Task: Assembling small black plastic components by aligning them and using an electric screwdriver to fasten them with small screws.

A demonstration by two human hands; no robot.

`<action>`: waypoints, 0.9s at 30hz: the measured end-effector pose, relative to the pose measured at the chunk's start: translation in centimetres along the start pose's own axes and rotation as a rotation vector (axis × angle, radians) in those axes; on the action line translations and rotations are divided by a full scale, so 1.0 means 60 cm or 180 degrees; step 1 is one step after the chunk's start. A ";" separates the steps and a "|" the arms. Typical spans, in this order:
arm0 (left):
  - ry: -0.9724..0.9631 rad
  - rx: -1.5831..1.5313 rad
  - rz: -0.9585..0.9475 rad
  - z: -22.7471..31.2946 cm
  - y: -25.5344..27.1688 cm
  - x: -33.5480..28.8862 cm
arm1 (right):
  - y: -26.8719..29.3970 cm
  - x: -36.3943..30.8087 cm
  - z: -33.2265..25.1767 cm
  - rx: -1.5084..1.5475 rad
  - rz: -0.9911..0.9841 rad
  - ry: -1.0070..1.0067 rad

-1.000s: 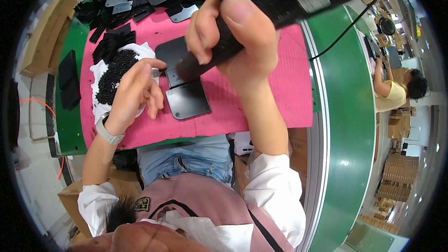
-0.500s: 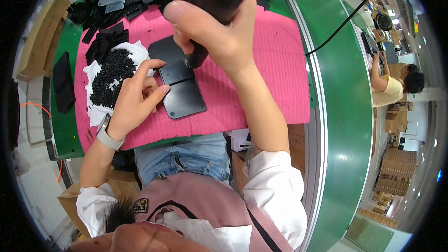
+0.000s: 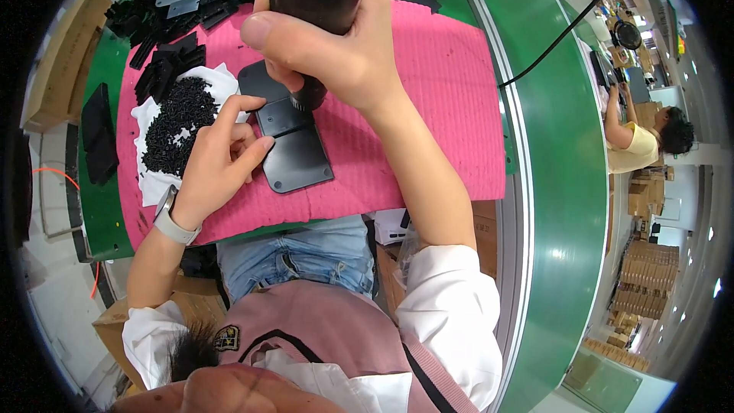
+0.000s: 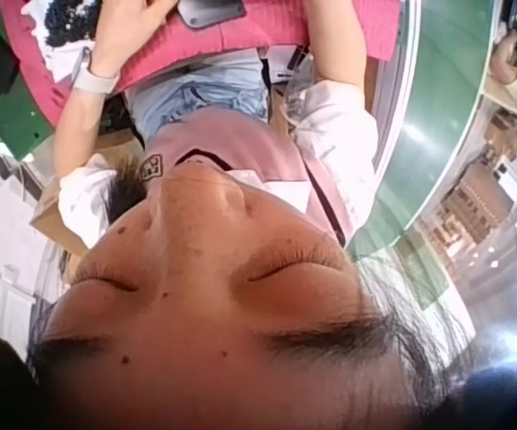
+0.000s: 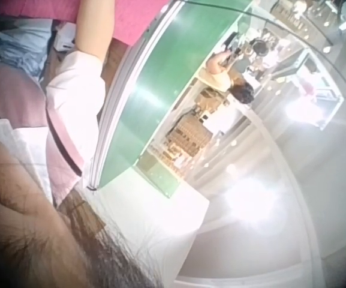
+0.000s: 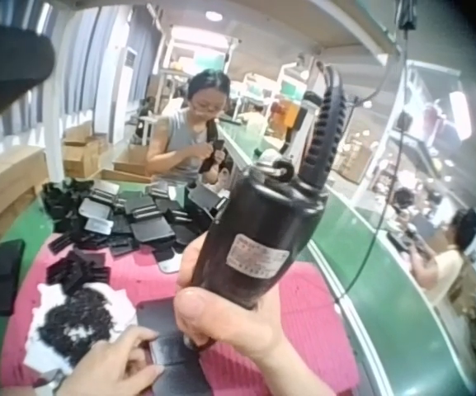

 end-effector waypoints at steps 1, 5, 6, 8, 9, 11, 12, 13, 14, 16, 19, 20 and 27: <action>-0.0043 0.0003 0.0020 0.004 0.004 -0.003 | -0.006 0.000 -0.004 0.0007 -0.0040 0.0052; -0.0107 0.0012 0.0018 0.011 0.008 -0.003 | -0.002 0.004 0.004 -0.0100 -0.0133 0.0024; -0.0114 0.0012 0.0016 0.012 0.009 0.000 | 0.000 0.010 0.007 -0.0236 -0.0314 0.0254; -0.0103 0.0027 -0.0039 0.008 0.009 0.003 | -0.028 0.008 -0.008 -0.0786 -0.0651 0.0855; -0.0115 0.0039 -0.0032 0.009 0.011 0.004 | -0.034 0.004 -0.012 -0.0674 -0.0608 0.1032; -0.0375 0.0468 0.0021 0.025 0.015 0.001 | -0.039 -0.009 -0.021 -0.0889 -0.0332 0.1287; -0.0395 0.0490 0.0035 0.033 0.021 0.002 | -0.035 -0.010 -0.016 -0.0772 -0.0334 0.1117; -0.0560 0.1258 -0.0098 0.044 0.019 0.003 | -0.026 -0.009 -0.014 -0.0767 -0.0256 0.1068; -0.0728 0.2035 -0.0223 0.059 0.017 0.003 | -0.015 -0.005 -0.014 -0.0551 -0.0366 0.0944; -0.1034 0.2457 -0.0414 0.085 0.016 0.020 | 0.018 -0.003 -0.027 -0.0332 -0.0251 0.0664; -0.1145 0.3040 -0.0856 0.108 0.000 0.056 | 0.090 -0.010 -0.027 -0.0586 0.0477 0.0062; -0.1899 0.2823 -0.1117 0.120 -0.018 0.060 | 0.112 -0.011 -0.016 -0.0796 0.0581 -0.0120; -0.1499 0.3527 -0.2835 0.117 -0.089 0.063 | 0.262 -0.082 0.059 -0.3842 0.1378 -0.0116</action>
Point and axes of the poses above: each hand's wrist, its own x-axis towards the middle knuckle, its own y-axis out of the back of the hand, z = x × y, the point moved 9 cm from there along x, towards the middle knuckle, and after that the axes turned 6 degrees about -x, right-handed, at the moved point
